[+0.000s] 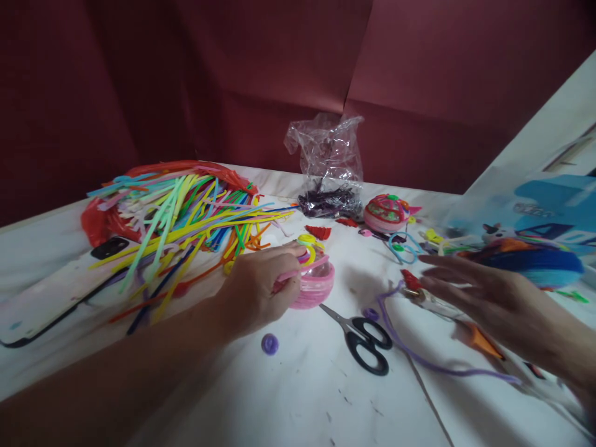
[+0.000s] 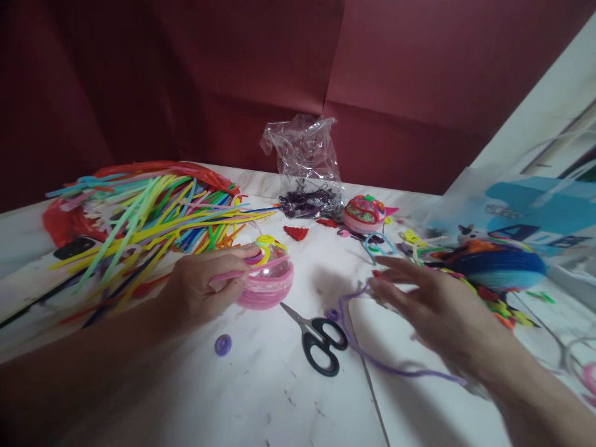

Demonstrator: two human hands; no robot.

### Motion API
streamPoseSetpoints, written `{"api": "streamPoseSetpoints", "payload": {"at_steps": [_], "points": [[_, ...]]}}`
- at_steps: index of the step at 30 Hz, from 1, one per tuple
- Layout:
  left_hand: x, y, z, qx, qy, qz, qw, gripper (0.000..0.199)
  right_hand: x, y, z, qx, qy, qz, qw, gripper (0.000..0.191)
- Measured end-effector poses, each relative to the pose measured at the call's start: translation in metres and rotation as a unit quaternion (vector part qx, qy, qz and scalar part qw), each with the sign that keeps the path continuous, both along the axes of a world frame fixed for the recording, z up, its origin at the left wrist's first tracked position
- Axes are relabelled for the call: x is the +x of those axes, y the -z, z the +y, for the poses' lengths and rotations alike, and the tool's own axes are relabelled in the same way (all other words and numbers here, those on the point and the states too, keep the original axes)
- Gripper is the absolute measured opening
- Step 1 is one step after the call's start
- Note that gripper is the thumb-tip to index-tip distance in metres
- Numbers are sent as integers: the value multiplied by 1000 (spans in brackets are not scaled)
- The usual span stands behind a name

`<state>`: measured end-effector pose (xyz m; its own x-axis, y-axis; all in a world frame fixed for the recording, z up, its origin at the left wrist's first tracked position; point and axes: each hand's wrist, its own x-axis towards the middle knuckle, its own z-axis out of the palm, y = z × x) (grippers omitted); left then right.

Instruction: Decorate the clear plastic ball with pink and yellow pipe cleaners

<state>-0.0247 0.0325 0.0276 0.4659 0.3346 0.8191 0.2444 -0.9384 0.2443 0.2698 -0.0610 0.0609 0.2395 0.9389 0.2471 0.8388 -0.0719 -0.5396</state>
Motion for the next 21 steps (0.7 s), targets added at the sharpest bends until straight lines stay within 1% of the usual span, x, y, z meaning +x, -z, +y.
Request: {"api": "streamPoseSetpoints", "payload": {"at_steps": [1, 3, 4, 5, 7, 9, 11, 13, 15, 17, 21], "points": [[0, 0, -1, -1, -1, 1, 1000, 14, -19, -7, 8, -41, -31, 63, 997, 48], [0, -1, -2, 0, -7, 11, 1000, 14, -52, -17, 28, -72, -129, 162, 976, 66], [0, -2, -3, 2, -11, 16, 1000, 13, -65, -20, 38, -75, -160, 177, 968, 71], [0, -2, -3, 5, -16, 18, 1000, 13, -75, -22, 49, -89, -190, 186, 960, 72], [-1, -2, -4, 10, -22, 20, 1000, 14, -88, -22, 67, -124, -240, 211, 939, 75], [-1, -2, -3, 16, -26, 17, 999, 14, -94, -19, 81, -148, -276, 227, 922, 76], [-2, -2, -3, 22, -30, 17, 999, 14, -97, -14, 89, -167, -308, 245, 904, 83], [-2, -1, -2, 23, -33, 19, 999, 13, -100, -11, 93, -184, -332, 263, 887, 90], [-3, -1, -1, 18, -33, 19, 999, 14, -103, -9, 95, -194, -343, 278, 876, 92], [-3, -1, -1, 10, -33, 18, 999, 15, -104, -9, 95, -199, -351, 289, 868, 88], [-3, -1, -1, -8, -29, 17, 999, 16, -100, -9, 98, -212, -381, 306, 846, 68]]}}
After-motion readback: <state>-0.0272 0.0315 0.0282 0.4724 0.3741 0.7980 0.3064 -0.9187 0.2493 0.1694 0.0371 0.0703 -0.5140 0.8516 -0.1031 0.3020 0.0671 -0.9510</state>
